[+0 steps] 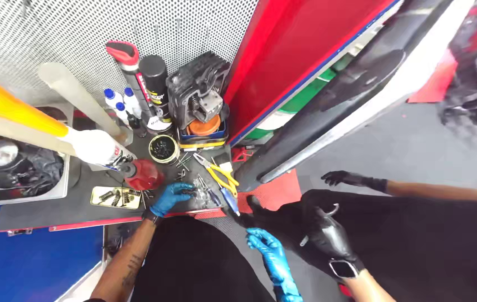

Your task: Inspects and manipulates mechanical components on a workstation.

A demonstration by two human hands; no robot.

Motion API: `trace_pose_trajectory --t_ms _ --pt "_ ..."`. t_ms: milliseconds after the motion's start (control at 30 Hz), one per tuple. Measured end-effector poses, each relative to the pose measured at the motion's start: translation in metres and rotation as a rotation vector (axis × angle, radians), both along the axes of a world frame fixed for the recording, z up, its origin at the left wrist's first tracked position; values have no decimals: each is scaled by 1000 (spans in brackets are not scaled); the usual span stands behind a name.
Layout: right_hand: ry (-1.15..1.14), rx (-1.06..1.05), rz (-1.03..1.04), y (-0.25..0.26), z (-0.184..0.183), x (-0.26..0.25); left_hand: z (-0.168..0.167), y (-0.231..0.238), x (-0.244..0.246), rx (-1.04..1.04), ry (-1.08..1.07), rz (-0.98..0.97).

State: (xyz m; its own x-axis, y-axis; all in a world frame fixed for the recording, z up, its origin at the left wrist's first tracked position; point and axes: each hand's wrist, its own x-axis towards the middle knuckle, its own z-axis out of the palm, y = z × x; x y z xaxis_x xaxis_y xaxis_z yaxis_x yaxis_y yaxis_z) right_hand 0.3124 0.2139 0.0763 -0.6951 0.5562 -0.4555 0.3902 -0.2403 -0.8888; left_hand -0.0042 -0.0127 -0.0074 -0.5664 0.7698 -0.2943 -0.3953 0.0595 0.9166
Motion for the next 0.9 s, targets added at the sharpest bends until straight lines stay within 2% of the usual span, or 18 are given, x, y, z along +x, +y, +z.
trace_pose_trajectory --t_ms 200,400,633,900 --pt "-79 249 164 -12 14 -89 -2 -3 -3 48 -29 -8" --pt "-167 429 373 -14 6 -143 -2 -4 -2 40 -31 9" --pt "-115 463 512 -15 -6 -174 -2 0 6 12 38 46" --pt "-62 383 600 -16 -19 -204 14 11 19 -27 114 173"
